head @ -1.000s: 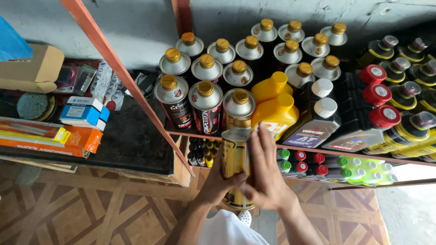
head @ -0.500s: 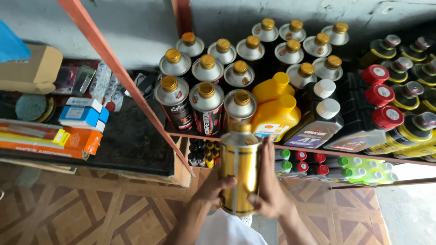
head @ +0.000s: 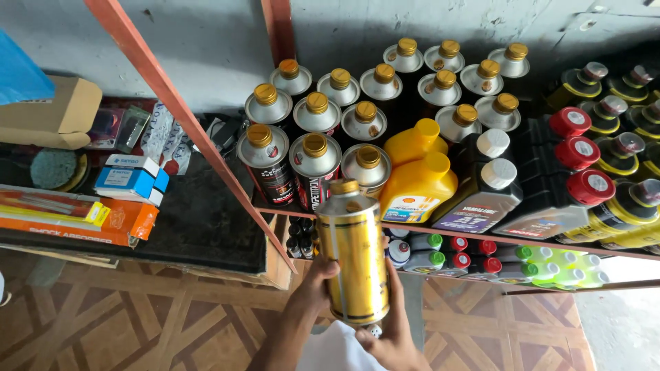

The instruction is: Wiping down and organizing various motor oil bottles on a shelf in a workshop environment.

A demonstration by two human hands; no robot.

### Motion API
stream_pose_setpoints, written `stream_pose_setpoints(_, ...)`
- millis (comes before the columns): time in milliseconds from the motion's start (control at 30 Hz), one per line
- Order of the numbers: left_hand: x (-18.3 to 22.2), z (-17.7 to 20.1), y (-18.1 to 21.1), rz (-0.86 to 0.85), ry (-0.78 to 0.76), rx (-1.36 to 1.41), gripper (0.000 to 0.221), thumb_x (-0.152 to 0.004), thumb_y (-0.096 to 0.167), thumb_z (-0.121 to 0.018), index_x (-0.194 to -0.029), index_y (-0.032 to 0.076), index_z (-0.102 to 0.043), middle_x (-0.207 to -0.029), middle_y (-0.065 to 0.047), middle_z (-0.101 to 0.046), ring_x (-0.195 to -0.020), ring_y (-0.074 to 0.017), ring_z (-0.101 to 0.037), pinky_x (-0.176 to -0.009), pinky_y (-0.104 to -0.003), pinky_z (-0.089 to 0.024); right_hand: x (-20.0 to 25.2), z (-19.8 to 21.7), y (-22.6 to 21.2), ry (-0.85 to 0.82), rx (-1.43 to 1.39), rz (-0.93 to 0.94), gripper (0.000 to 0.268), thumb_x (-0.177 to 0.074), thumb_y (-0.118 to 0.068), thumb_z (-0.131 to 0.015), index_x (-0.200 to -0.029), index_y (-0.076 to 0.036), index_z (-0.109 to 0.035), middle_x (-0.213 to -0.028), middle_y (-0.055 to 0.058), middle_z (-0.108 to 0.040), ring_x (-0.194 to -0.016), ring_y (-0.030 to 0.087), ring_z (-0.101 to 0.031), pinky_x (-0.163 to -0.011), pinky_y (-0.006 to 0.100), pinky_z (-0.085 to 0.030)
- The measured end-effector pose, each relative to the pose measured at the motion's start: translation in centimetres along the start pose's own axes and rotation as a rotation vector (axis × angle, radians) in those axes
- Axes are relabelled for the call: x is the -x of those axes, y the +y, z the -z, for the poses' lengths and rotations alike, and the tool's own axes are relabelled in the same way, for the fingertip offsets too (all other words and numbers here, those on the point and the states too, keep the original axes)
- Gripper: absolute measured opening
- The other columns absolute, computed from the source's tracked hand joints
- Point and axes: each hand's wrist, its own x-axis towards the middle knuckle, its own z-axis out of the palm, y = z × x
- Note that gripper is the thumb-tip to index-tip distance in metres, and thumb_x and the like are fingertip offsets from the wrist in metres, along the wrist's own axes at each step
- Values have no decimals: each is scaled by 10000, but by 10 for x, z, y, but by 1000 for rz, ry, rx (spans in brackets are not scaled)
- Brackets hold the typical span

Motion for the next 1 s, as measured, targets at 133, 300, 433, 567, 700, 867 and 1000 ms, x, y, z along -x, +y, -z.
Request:
stream_pose_setpoints(133, -16, -29, 10, 0, -88, -90, 975, -685, 342, -886, -1506, 54, -444, -1407, -140, -576, -1274, -374, -501, -1026, -593, -381, -10, 2, 4, 102, 44, 77, 1212, -713, -375, -892, -1581, 9, -139, -1558, 251, -390, -1391, 380, -515, -1115, 491, -491)
stream_pose_setpoints(300, -19, -15, -5, -35, -101, -294, 852, -698, 263, -874, -1428, 12, -514, -1231, -70, -667, -1064, -181, -587, -952, -338, -469, -13, 10, 9, 190, 163, 218, 1183, -680, -403, -856, -1559, 42, -203, -1494, 268, -472, -1332, 372, -579, -1100, 471, -517)
stream_pose_setpoints(433, -22, -80, 30, -166, -48, -610, 1113, -722, 332, -764, -1626, 67, -171, -1646, -166, -311, -1497, -348, -316, -1209, -499, -269, -17, 10, 5, 274, 225, 236, 1192, -643, -390, -836, -1569, 37, -220, -1484, 256, -484, -1300, 358, -592, -1073, 466, -544)
stream_pose_setpoints(567, -13, -149, 62, -237, 48, -832, 1016, -783, 154, -661, -1611, 46, -81, -1449, -243, -424, -1328, -381, -518, -1042, -473, -481, -29, 6, -5, 333, 305, 266, 1225, -635, -244, -870, -1599, 20, -162, -1522, 259, -449, -1318, 367, -592, -1063, 449, -564)
stream_pose_setpoints(700, -15, -161, 67, -335, 80, -895, 960, -823, 200, -729, -1583, 13, -173, -1426, -230, -552, -1188, -322, -669, -948, -404, -580, -30, 0, -9, 359, 579, 319, 1166, -688, -242, -849, -1572, 95, -169, -1536, 327, -410, -1336, 401, -565, -1073, 454, -521)
stream_pose_setpoints(867, -12, -133, 53, -285, 62, -729, 928, -880, 190, -691, -1614, 68, -137, -1503, -197, -483, -1299, -309, -573, -1048, -425, -504, -30, 19, -26, 51, 678, 454, 1076, -864, -489, -596, -1621, 54, -57, -1678, 367, -54, -1581, 530, -139, -1269, 648, -234)
stream_pose_setpoints(1000, -9, -130, 42, -236, 96, -766, 942, -871, 200, -709, -1607, 47, -140, -1516, -194, -434, -1325, -300, -529, -1062, -419, -479, -66, 35, -58, -72, 660, 446, 943, -1033, -621, -328, -1643, 27, -16, -1727, 270, 108, -1628, 458, 103, -1313, 664, -47)
